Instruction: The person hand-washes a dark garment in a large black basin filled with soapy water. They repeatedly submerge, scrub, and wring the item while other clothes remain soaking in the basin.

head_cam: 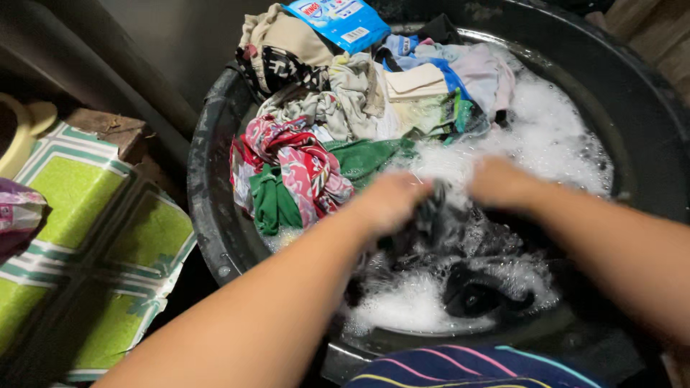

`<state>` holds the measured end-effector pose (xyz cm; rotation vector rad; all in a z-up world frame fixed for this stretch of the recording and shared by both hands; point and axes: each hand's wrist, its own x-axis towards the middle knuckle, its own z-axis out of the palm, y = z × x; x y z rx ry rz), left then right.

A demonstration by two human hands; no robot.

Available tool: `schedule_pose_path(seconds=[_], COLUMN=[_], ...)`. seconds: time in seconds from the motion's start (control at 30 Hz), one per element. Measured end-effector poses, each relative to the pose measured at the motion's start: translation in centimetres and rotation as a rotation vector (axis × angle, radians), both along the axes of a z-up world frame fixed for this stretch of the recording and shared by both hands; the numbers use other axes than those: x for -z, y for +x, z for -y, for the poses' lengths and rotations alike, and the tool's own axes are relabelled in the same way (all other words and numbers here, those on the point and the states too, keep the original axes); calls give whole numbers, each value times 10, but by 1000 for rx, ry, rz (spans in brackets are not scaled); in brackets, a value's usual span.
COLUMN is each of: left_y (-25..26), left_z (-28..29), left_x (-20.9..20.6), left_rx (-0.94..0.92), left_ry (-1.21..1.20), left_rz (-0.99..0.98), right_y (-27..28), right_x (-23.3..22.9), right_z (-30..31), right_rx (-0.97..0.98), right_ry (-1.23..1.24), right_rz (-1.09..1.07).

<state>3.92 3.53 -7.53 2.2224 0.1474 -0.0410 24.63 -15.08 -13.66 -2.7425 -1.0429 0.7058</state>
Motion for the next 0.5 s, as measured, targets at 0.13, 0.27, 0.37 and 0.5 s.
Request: schedule_pose_path(seconds=[0.13,0.27,0.37,0.5], left_y=[8,38,56,46], left_z=[-18,2,23,48], left_x=[-9,3,6,-12], left_rx=[-459,-254,-110,-636], left_ry=[-1806,-1347,-757,-1005], left_rz=[-128,191,292,-288], right_y=[-69,-165,-183,-130], right_x=[-134,-180,-176,-148], right_z=[-11,-34,-53,-46], right_rx=[53,-333,-321,129], right_ry=[857,1027,1081,989], right_rz=[-581,-230,302,167])
